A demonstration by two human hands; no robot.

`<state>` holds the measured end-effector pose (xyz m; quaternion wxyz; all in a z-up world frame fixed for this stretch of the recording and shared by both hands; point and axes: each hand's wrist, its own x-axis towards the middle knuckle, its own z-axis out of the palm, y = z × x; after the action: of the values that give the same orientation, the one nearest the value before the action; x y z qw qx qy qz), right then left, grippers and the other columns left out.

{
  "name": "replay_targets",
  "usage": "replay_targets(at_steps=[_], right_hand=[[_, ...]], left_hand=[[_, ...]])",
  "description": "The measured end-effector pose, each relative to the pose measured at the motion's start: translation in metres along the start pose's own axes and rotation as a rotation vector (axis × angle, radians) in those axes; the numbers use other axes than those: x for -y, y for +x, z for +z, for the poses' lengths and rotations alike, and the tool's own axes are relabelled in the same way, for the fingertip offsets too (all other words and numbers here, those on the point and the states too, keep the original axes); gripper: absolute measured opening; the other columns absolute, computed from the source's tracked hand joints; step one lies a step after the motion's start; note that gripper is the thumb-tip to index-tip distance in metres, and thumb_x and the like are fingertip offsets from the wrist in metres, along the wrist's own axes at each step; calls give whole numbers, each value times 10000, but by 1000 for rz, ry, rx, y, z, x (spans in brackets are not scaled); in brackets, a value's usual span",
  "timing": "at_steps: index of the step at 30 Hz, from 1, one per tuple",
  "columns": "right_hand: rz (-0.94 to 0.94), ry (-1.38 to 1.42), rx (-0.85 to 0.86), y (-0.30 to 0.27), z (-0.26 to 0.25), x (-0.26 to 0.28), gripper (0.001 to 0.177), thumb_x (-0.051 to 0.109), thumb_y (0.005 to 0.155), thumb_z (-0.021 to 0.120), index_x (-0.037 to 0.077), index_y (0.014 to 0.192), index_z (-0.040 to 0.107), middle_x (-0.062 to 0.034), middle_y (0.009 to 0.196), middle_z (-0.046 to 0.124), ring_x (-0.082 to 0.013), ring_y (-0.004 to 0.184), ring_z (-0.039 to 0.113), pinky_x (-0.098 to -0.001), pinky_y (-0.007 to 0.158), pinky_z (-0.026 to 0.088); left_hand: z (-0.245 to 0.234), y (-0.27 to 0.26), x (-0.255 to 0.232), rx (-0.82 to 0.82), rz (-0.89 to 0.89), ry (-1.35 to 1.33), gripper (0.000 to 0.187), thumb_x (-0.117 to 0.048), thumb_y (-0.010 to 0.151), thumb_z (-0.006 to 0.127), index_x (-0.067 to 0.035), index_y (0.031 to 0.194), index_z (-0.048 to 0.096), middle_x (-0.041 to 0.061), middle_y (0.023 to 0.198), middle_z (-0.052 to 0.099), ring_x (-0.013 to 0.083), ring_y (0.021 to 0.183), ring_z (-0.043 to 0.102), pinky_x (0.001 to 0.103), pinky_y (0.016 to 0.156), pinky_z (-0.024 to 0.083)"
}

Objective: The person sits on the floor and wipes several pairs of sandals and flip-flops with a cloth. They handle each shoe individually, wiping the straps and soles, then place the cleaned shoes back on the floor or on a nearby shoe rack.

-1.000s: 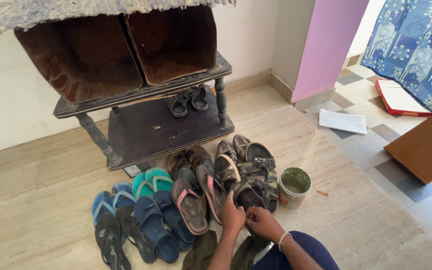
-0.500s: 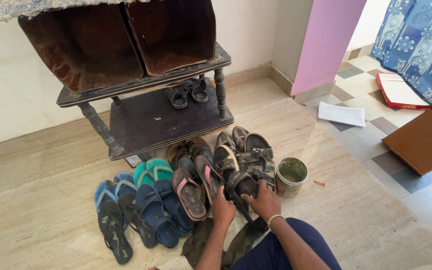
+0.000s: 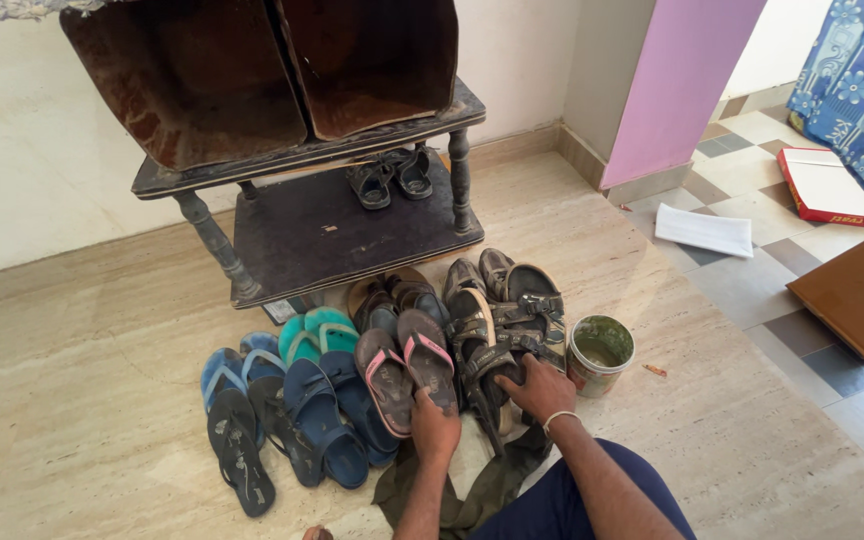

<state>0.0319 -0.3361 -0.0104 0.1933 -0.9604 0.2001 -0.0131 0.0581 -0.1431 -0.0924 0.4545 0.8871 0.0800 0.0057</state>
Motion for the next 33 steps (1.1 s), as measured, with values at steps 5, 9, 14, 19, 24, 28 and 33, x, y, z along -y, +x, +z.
replay_targets(at_steps=[5,9,14,19,24,28,33], right_hand=[[-5,16,176,9,5,0,795,778,683,743,119,1127,742,-155,1070,760,-312,1056,720,-452,894,560],[-14,54,195,26,34,-15,724,701,679,773,52,1001,790,-170,1042,766,-309,1042,731,-432,910,564],[-140,150,16,41,68,-34,654,548,631,865,1,973,753,-211,1007,735,-354,1004,702,-451,880,551],[-103,295,27,31,50,-34,486,420,657,847,-30,828,781,-221,811,751,-337,816,752,-434,778,576],[-131,586,-18,12,22,-31,386,294,655,871,-57,775,763,-168,678,761,-220,590,720,-383,606,570],[4,950,-4,7,16,-36,252,199,665,871,2,800,791,-50,700,780,-104,580,676,-304,550,552],[122,885,29,12,14,-49,265,204,757,861,-49,791,794,-107,645,705,-146,511,605,-311,496,479]], left_hand=[[-1,-2,4,-60,83,-9,583,-119,821,742,-13,1333,485,291,1156,664,455,1075,653,503,923,512],[-8,-6,-2,-53,59,-12,449,-130,835,719,-33,1235,541,270,1010,717,452,988,687,515,865,525],[-21,-20,-23,93,13,-41,244,-294,922,684,-52,959,688,189,745,764,334,751,738,441,807,561],[-6,-26,-25,353,-276,-220,443,-440,939,653,-15,1053,705,148,788,741,245,646,742,438,625,619],[8,-27,-11,609,-360,-388,713,-592,936,632,-100,1444,541,140,1234,696,236,901,769,397,695,640],[10,-27,-15,715,-411,-741,837,-345,923,705,-219,1591,218,143,1396,537,294,983,705,476,736,664],[18,-34,-17,631,-304,-926,741,-33,924,693,-183,1547,322,201,1228,605,299,875,736,423,673,660]])
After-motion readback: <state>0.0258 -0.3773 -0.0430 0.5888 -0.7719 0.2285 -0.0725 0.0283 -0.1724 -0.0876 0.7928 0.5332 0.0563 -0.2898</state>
